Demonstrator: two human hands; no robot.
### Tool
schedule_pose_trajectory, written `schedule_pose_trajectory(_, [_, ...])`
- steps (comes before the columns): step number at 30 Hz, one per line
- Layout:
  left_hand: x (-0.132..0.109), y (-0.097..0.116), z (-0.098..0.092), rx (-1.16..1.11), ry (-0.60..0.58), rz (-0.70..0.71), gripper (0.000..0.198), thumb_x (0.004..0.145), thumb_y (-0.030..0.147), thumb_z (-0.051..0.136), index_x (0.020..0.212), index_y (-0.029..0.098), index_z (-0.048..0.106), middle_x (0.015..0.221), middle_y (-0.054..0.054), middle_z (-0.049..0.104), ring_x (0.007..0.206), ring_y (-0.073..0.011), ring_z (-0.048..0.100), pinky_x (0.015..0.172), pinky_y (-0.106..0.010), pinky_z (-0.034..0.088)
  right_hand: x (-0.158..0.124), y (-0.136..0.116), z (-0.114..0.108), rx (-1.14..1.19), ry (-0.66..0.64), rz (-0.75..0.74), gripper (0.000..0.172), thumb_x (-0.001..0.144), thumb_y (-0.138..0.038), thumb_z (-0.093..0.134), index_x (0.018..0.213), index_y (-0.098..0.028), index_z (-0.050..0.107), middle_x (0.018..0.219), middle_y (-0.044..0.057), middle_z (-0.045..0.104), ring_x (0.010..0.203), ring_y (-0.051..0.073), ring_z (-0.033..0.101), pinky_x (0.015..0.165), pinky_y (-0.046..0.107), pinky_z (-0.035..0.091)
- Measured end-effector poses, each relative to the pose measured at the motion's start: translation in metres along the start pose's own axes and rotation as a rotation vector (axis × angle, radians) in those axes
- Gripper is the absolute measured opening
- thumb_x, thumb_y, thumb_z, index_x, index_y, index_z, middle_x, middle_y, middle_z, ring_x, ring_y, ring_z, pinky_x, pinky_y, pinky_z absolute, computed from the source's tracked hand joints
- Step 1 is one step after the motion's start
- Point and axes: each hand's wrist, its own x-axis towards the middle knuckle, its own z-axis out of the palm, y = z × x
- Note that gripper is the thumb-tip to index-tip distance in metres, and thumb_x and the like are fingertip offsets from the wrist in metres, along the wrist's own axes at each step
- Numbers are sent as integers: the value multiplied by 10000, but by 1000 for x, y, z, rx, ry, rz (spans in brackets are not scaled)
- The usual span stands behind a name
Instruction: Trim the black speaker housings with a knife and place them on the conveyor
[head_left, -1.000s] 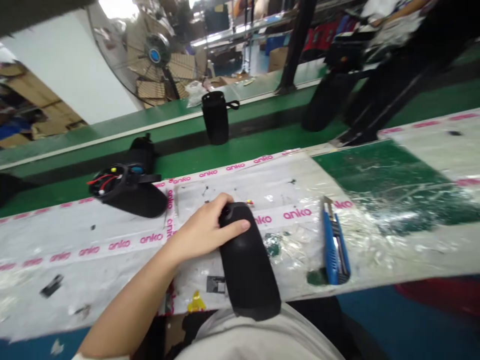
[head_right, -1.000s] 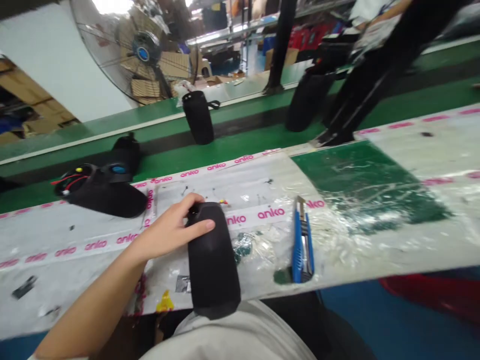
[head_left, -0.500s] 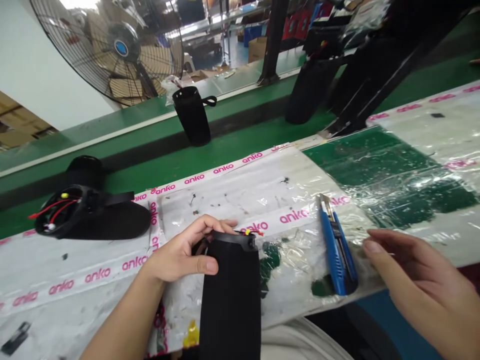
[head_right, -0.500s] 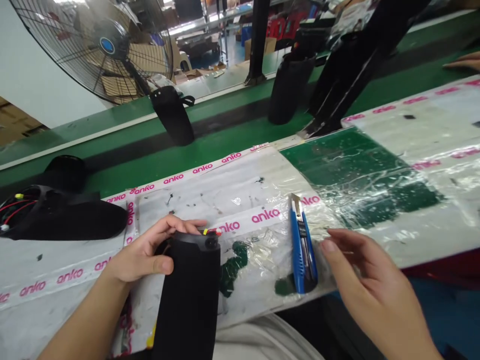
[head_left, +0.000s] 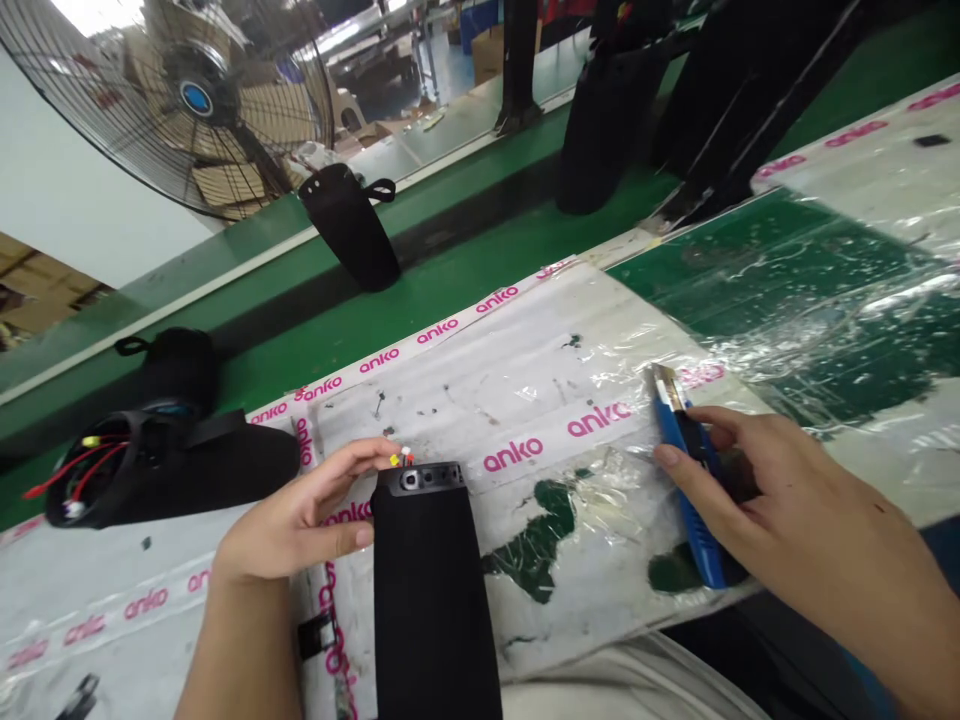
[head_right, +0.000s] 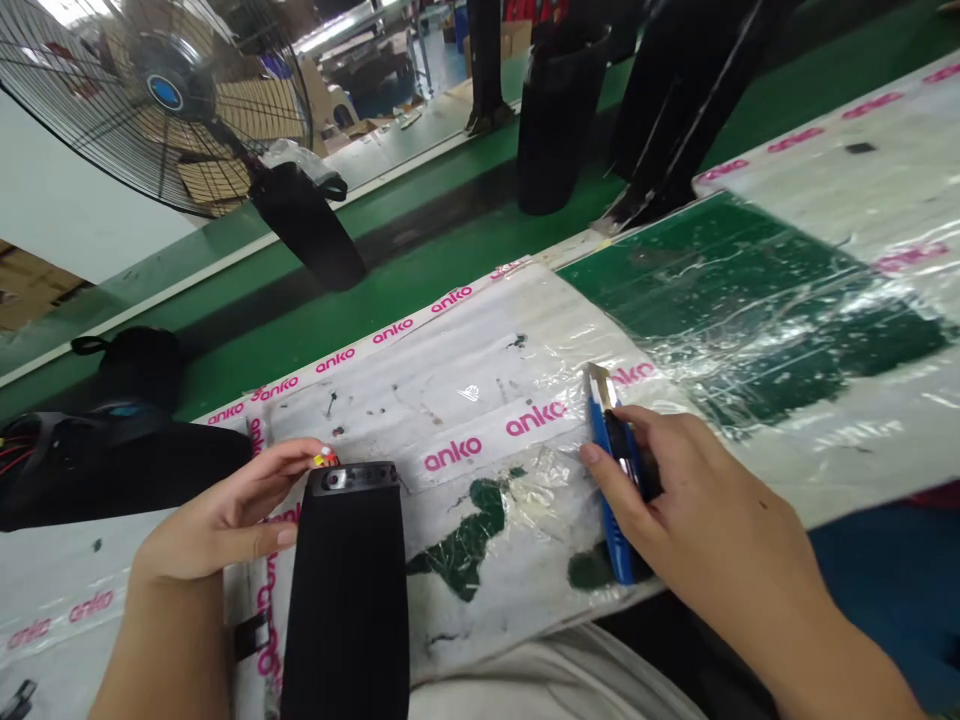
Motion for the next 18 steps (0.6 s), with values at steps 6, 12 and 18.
schedule_pose_trajectory(6, [-2,4,-8,40,-13,-84,655,767,488,937,1309,223,681,1383,-141,679,1331,-366,630,1151,-444,489,-1,9,10,-112,87,-70,598,848,-760,397,1156,-316,654,1071,51,692,968,373,714,657,444,474])
schedule_pose_trajectory(12, [24,16,45,105,266,-120,723,628,559,1013,1194,288,653,1269,-63,665,1233,-315,594,1105,-413,454,1,17,17,-126,157,-109,567,862,-787,399,1092,-337,658,1003,28,694,918,352,722,596,420,467])
schedule_pose_trajectory(18, [47,22,101,71,226,-64,968,634,604,990,1471,400,548,1523,-60,516,1397,-412,487,1216,-560,371,-2,16,16,-92,186,-155,548,936,-748,433,1166,-308,665,1001,53,671,972,346,709,691,446,507])
